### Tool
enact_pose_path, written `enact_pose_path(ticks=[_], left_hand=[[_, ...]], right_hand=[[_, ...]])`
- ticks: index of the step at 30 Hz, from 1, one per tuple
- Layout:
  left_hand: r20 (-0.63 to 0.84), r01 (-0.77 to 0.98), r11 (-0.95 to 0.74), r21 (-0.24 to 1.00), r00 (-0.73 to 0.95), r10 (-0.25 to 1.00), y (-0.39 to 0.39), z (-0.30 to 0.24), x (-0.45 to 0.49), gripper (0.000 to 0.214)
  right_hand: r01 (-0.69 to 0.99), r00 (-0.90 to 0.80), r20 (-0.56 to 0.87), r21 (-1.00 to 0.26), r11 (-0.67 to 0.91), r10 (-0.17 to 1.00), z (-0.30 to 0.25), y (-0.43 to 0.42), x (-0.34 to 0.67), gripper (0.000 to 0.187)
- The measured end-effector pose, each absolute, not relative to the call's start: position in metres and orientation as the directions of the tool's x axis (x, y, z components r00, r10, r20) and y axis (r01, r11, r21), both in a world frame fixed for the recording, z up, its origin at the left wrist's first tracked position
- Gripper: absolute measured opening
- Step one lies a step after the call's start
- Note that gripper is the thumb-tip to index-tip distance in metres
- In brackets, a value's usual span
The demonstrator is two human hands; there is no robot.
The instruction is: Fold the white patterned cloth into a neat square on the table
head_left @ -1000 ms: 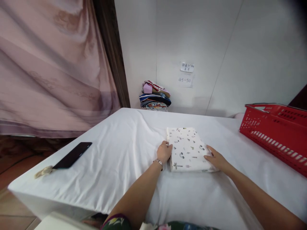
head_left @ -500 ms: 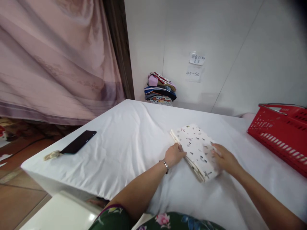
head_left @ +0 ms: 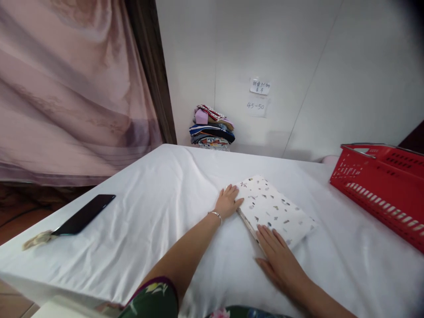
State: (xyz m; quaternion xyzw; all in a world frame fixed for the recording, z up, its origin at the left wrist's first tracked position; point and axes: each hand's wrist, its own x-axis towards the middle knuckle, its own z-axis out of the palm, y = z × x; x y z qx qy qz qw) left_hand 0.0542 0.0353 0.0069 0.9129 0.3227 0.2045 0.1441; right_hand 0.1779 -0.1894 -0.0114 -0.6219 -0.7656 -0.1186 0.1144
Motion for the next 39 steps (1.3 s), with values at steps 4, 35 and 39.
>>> enact_pose_path(ticks=[4,35,39], left_hand=[[0.267,0.525,-0.735,0.429,0.704,0.659,0.040,-0.002,0.052,0.052],[-0.127,0.713,-0.262,0.650,0.442,0.888,0.048,0.021,0.042,0.036],[0.018,0.653,-0.339,0.677,0.446,0.895,0.038,0.017,0.047,0.038]], right_hand=[[0.981,-0.193,0.357,0.041,0.191,0.914,-0.013,-0.196,0.174,0.058],[0.801,0.519,0.094,-0.399,-0.446,0.849,0.022,-0.107,0.390,0.045],[0.933,0.317,0.255,-0.259,-0.251,0.914,0.040,-0.098,0.340,0.045]])
